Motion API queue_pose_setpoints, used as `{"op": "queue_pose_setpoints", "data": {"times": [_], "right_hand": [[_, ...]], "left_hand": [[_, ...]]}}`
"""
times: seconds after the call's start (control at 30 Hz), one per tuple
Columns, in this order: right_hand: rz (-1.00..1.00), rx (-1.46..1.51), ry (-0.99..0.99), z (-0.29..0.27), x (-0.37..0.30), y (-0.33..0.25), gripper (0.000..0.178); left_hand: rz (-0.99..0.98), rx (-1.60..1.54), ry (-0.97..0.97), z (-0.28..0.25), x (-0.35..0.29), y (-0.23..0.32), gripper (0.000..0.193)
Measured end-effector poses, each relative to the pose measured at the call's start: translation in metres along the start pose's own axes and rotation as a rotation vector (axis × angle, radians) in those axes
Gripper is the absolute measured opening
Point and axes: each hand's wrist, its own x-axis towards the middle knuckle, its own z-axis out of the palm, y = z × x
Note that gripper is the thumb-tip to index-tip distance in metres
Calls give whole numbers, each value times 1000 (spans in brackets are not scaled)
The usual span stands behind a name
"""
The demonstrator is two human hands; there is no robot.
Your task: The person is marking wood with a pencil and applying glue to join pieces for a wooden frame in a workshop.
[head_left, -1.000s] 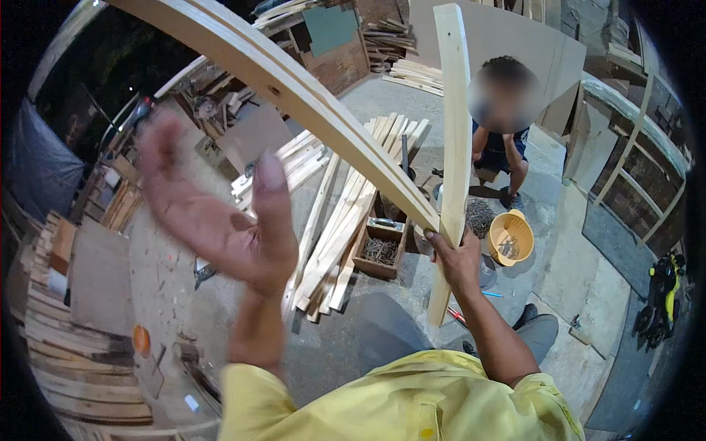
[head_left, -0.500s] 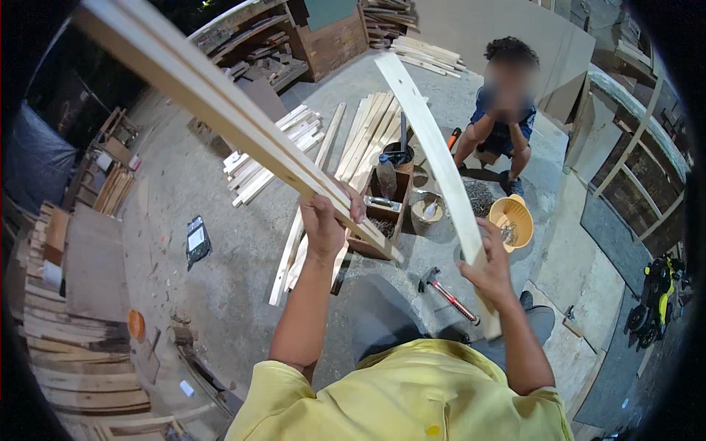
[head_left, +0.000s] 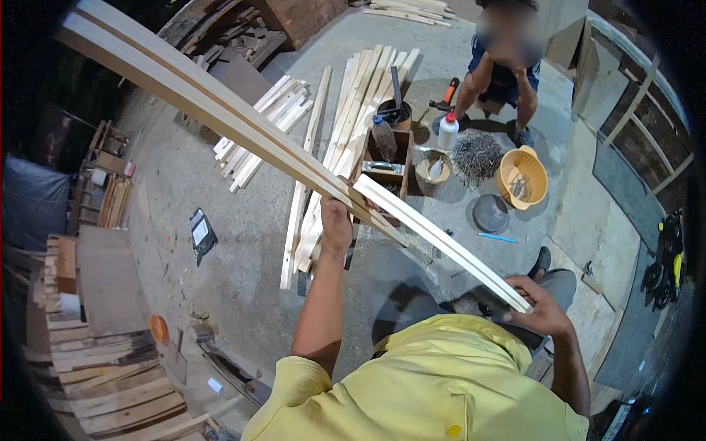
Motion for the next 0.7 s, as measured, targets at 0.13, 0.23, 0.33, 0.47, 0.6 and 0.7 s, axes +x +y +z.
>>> {"op": "queue_pose_setpoints", "data": {"times": [0.13, 0.23, 0.33, 0.47, 0.6, 0.7], "right_hand": [[-32, -335, 51, -11, -11, -5, 44], [-98, -550, 215, -10, -13, -4, 37], [-35, -542, 184, -12, -16, -7, 35], [30, -612, 238, -6, -14, -7, 31], [85, -617, 275, -4, -14, -5, 29], [93, -610, 249, -5, -10, -4, 28]], "left_hand": [[-40, 172, -295, -24, 4, -3, 61], [-112, 166, -325, -29, -7, -11, 56], [-230, 56, -359, -39, -16, -23, 49], [-292, 20, -371, -43, -25, -34, 39], [-306, 112, -390, -48, -28, -38, 31], [-376, 214, -387, -54, -29, -36, 30]]}}
